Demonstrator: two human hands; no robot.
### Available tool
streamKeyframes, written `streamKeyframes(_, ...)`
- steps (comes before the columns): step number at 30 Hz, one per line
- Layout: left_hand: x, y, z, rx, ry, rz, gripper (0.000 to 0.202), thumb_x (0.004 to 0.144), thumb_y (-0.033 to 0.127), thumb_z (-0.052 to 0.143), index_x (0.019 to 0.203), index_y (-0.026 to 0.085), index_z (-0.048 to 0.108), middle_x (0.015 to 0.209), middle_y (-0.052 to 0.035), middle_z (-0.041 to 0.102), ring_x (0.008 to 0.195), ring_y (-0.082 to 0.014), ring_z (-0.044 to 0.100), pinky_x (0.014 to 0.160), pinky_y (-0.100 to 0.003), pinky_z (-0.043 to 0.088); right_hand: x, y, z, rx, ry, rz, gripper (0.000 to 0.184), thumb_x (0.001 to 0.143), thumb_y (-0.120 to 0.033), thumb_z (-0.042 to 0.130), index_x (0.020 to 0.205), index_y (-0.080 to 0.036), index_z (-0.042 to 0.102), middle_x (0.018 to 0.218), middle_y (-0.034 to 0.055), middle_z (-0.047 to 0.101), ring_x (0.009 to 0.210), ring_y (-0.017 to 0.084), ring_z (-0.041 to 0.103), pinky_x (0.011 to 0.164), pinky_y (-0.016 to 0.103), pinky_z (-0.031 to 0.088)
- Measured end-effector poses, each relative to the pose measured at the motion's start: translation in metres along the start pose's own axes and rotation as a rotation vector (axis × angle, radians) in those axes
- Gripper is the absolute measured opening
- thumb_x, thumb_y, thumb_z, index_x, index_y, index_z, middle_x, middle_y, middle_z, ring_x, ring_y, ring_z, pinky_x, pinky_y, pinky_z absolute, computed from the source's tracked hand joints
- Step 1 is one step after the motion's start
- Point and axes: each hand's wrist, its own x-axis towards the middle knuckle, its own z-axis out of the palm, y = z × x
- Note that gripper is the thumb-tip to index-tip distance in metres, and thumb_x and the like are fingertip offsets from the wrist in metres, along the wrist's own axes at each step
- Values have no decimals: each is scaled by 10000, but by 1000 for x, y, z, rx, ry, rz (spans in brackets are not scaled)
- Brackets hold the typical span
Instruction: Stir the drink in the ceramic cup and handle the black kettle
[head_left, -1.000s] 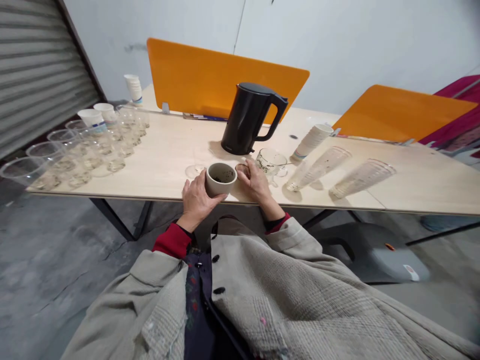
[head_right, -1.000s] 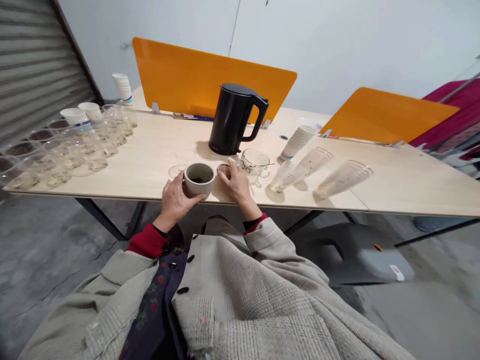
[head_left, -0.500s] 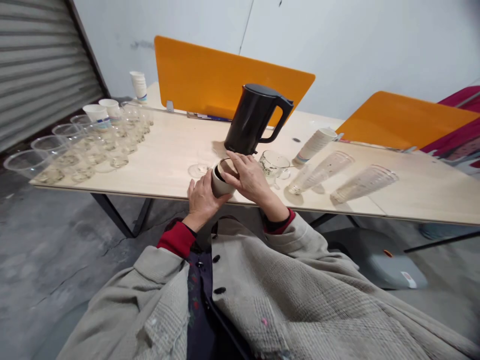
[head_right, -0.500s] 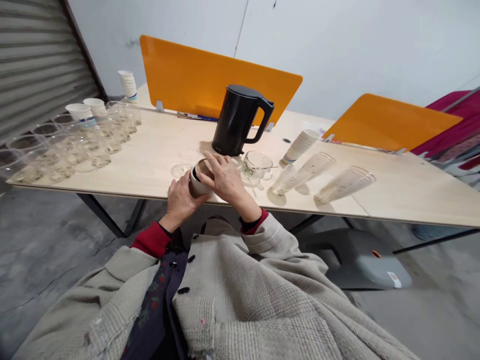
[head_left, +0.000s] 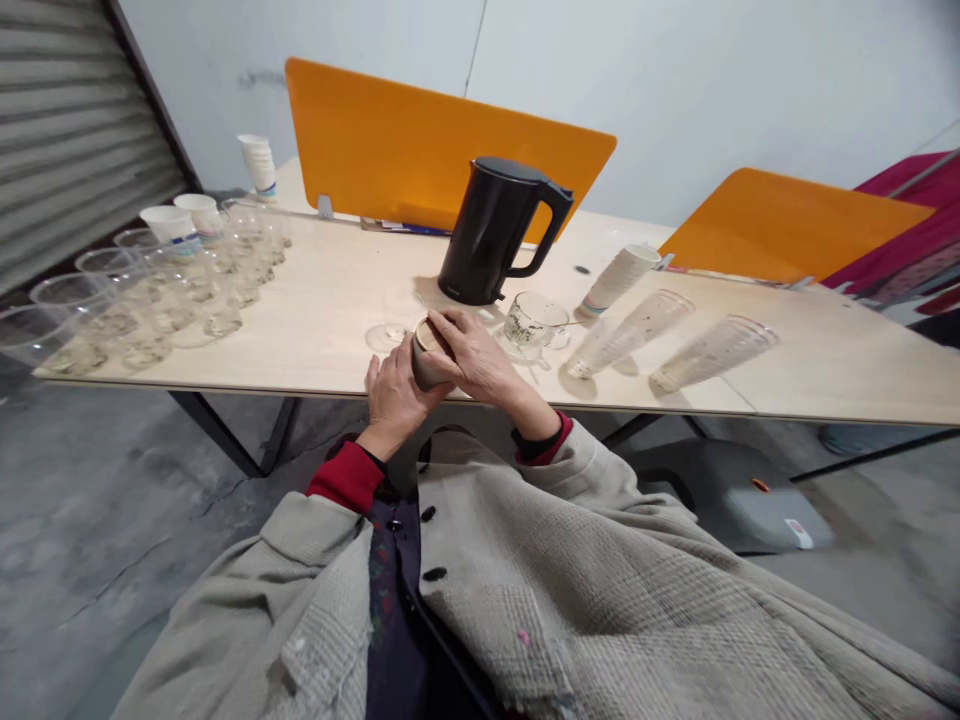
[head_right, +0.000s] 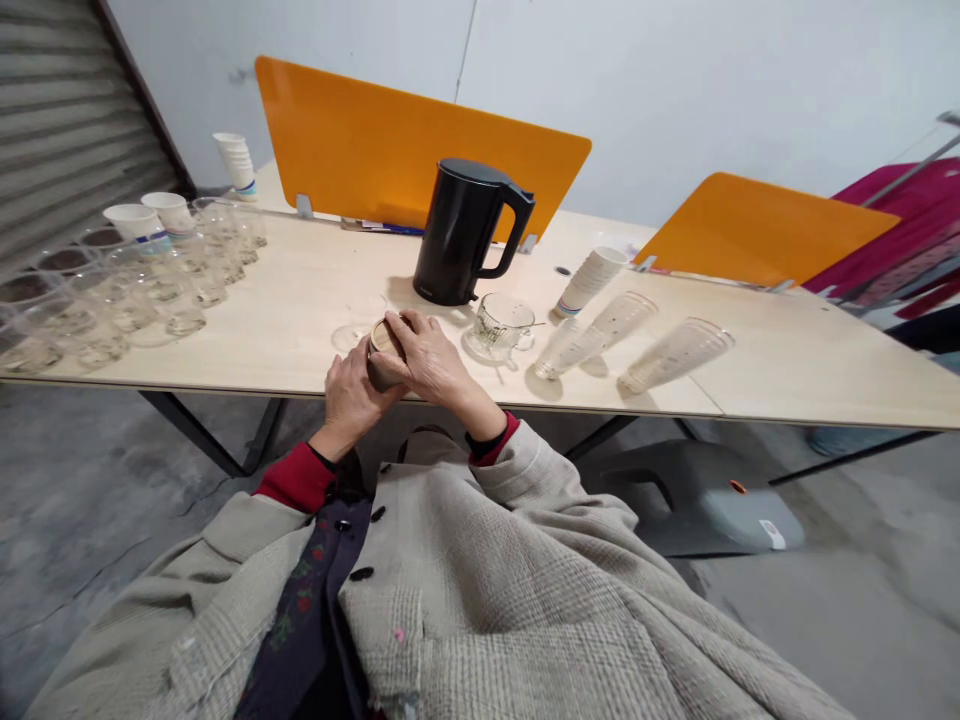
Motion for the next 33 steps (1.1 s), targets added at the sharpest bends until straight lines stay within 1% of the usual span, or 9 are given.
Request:
streamKeyframes(3, 1, -5, -3, -9, -20, 26, 975, 812, 575, 865, 1603, 156, 479, 1577, -231, 628, 1432, -404, 628, 1276, -570, 398, -1, 4, 0, 61, 1, -30, 762, 982, -648, 663, 1586, -196, 562, 1523, 211, 589, 1377, 395, 581, 1195, 581, 492)
streamKeyframes(6, 3, -20, -14, -57, -53, 93, 978, 800, 565, 882, 1606, 184, 481, 1585, -201, 624, 1457, -377, 602, 1242, -524, 461, -3, 13, 0, 124, 49, -11, 743, 960, -636, 692, 1564, -215, 587, 1483, 195, 609, 1351, 385, 611, 1184, 578, 504)
streamKeyframes(10, 13, -51, -36, -91, 13, 139, 716, 942, 561, 728, 1539, 204, 562, 1562, -158, 647, 1455, -325, 587, 1222, -484, 496, 1, 35, -9, 118, 208, 80, 706, 940, -613, 711, 1524, -228, 622, 1412, 185, 630, 1331, 390, 622, 1177, 587, 510)
streamKeyframes(14, 25, -76, -47, 10, 71, 31, 506, 1007, 468, 574, 1413, 180, 670, 1448, -160, 719, 1340, -338, 634, 1197, -509, 493, 32, 64, -27, 86, 387, 126, 736, 924, -640, 717, 1519, -219, 611, 1411, 180, 605, 1354, 398, 598, 1217, 619, 470)
streamKeyframes(17, 27, -78, -46, 123, 43, -42, 475, 980, 371, 559, 1381, 155, 695, 1430, -181, 724, 1314, -381, 626, 1159, -553, 493, 73, 83, -32, 65, 437, 131, 746, 915, -656, 726, 1507, -217, 610, 1426, 186, 590, 1384, 417, 569, 1235, 659, 434)
streamKeyframes(20, 25, -71, -42, 207, 17, -59, 446, 970, 334, 566, 1356, 166, 714, 1417, -186, 728, 1315, -412, 607, 1115, -581, 494, 117, 97, -18, 52, 411, 125, 726, 922, -645, 730, 1498, -219, 612, 1441, 195, 584, 1406, 422, 552, 1235, 670, 428)
streamKeyframes(25, 22, -63, -43, 254, -3, -58, 428, 991, 336, 570, 1369, 190, 707, 1399, -169, 738, 1306, -408, 602, 1091, -572, 493, 170, 102, 29, 0, 265, 140, 712, 925, -543, 767, 1511, -170, 608, 1452, 211, 600, 1378, 388, 573, 1221, 584, 465)
streamKeyframes(29, 21, -62, -44, 295, -16, -50, 421, 1007, 336, 578, 1388, 200, 693, 1399, -153, 738, 1317, -382, 603, 1091, -528, 495, 189, 97, 59, 5, 158, 122, 690, 915, -479, 773, 1494, -132, 631, 1416, 216, 636, 1341, 368, 598, 1216, 523, 466)
streamKeyframes(33, 19, -61, -43, 346, -19, -43, 412, 1023, 338, 573, 1394, 201, 686, 1402, -145, 736, 1318, -364, 605, 1081, -499, 493, 194, 98, 77, 71, 108, 113, 711, 887, -517, 764, 1480, -139, 653, 1413, 213, 645, 1314, 381, 610, 1189, 525, 483)
